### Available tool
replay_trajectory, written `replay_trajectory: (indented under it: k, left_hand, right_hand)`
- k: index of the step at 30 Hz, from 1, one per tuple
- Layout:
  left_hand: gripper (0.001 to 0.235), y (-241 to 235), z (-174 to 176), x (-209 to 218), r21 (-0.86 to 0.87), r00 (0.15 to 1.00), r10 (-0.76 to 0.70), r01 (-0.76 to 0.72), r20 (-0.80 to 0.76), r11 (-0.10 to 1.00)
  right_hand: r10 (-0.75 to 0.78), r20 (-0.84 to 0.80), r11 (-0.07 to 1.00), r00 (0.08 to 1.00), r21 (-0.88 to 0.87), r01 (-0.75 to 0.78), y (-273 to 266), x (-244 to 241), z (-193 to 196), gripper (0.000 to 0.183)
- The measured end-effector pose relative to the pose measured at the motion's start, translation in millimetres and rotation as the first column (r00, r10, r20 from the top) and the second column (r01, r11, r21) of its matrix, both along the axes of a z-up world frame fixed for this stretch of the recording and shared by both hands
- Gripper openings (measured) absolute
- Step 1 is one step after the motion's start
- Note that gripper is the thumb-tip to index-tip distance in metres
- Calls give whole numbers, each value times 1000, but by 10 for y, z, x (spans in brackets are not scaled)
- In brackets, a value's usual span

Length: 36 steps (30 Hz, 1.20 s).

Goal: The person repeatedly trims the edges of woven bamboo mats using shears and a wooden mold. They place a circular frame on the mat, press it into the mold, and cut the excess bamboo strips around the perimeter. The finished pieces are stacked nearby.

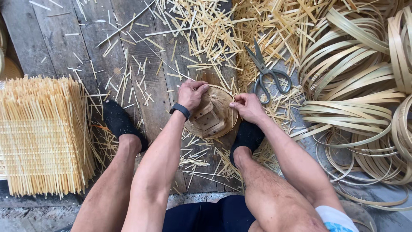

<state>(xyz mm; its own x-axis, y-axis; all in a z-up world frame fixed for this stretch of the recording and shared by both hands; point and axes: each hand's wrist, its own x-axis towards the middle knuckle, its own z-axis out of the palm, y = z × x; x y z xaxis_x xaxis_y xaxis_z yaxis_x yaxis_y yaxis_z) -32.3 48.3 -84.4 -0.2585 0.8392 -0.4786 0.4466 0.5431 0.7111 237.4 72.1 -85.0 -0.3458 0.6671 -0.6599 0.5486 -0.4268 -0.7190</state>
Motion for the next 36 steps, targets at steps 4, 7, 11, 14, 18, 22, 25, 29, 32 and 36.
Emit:
replay_trajectory:
  k: [4,7,11,14,18,22,25,29,32,36]
  left_hand:
    - [24,32,15,115,90,982,-32,49,-185,995]
    - [25,57,-42,145,70,976,-56,72,-208,995]
    - [31,-113,-169,39,221,956,32,35,-293,975]
    - [36,-537,-245,-146,207,900,286,-227,-329,952]
    - [46,-1095,-329,-351,-197,889,458,-449,1,872]
    - [50,-1187,-256,-380,-227,878,474,-448,75,865]
    - [43,-1085,-80,-304,-329,879,459,-474,-128,817]
    - [41,-947,95,-274,-264,866,440,-494,-240,828]
    - [40,-1073,109,-222,-345,577,754,-671,312,656]
    - [33,-1524,44,78,-552,165,716,-529,678,644]
  right_hand:
    - [-177,-6,971,984,-162,174,28,-43,-55,24]
    - [-158,27,980,987,-122,160,38,-36,-3,26]
    - [-60,204,951,977,309,-6,-33,-41,137,32]
    - [-35,241,925,970,376,-60,-87,-23,237,39]
    - [-64,240,997,969,-14,69,-170,18,257,38]
    - [-179,134,981,975,-45,186,-241,19,176,34]
    - [-185,136,982,973,-18,189,-289,1,133,35]
    - [-334,-56,934,941,-155,323,-289,16,231,32]
    - [-543,-271,796,795,-467,385,-306,84,361,28]
    - [-392,-183,843,902,-464,272,-384,8,357,19]
